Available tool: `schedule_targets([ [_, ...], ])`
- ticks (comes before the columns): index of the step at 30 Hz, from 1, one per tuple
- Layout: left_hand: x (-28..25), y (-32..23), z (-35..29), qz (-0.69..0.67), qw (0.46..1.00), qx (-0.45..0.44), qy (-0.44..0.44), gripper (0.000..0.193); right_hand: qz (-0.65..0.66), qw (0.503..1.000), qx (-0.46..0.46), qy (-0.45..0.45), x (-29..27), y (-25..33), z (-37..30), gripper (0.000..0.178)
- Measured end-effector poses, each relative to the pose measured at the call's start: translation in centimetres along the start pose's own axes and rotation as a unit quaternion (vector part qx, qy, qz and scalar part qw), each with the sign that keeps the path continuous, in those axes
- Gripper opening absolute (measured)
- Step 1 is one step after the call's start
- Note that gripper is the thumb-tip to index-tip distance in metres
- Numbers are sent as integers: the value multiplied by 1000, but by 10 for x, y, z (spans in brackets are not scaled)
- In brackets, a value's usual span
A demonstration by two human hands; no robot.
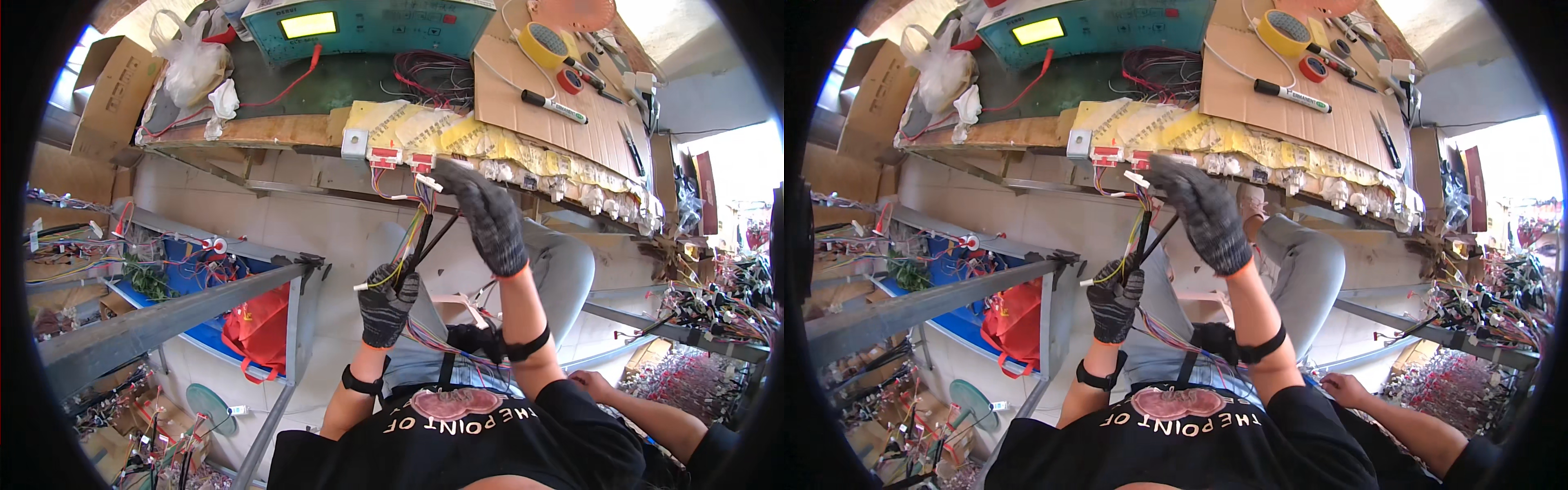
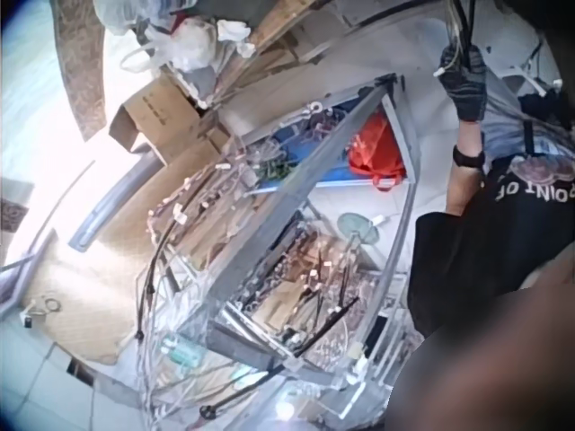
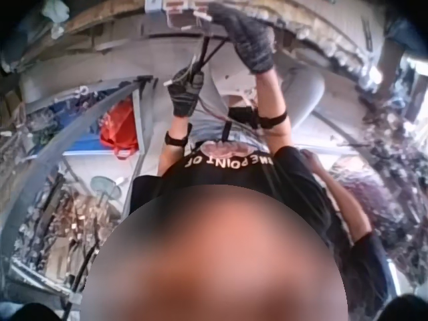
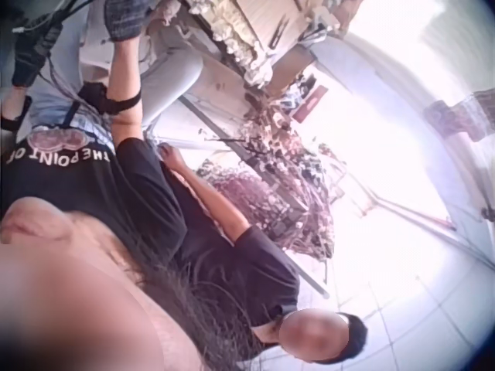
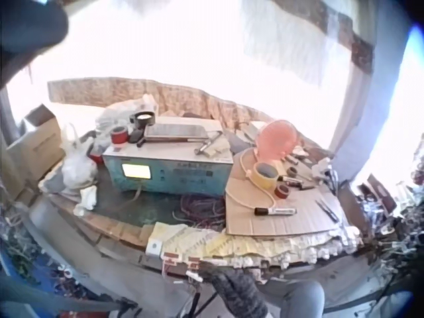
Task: Assemble and connect wires to a terminal block on an assembly board.
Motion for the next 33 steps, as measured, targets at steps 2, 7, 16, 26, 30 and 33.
schedule_targets([
  [2,2,13,2,-11,999,47,-15,22,-7,991,-114,62,11,2,9,27],
  [7,6,22,7,-88,994,-62,-2,20,95,983,-22,158,16,-5,-1,26],
  [16,-7,-4,15,-80,992,-84,52,16,137,974,-161,83,12,-1,-4,21],
  [26,-11,-4,22,-105,992,-58,35,16,78,951,115,-275,19,-47,-41,17],
  [30,-10,1,23,-102,992,-69,41,16,38,951,114,-286,24,-60,-41,16],
  [33,-10,3,22,-140,983,-102,59,16,41,952,97,-288,29,-69,-42,16],
])
Point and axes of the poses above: each hand's wrist, its own z-axis towards the middle knuckle, its own x-axis out of the palm, y = z × x, the point moved 6 cm from there along z, towards the middle knuckle, and after that the axes turned 8 degrees about -x, right-handed, at the moved point
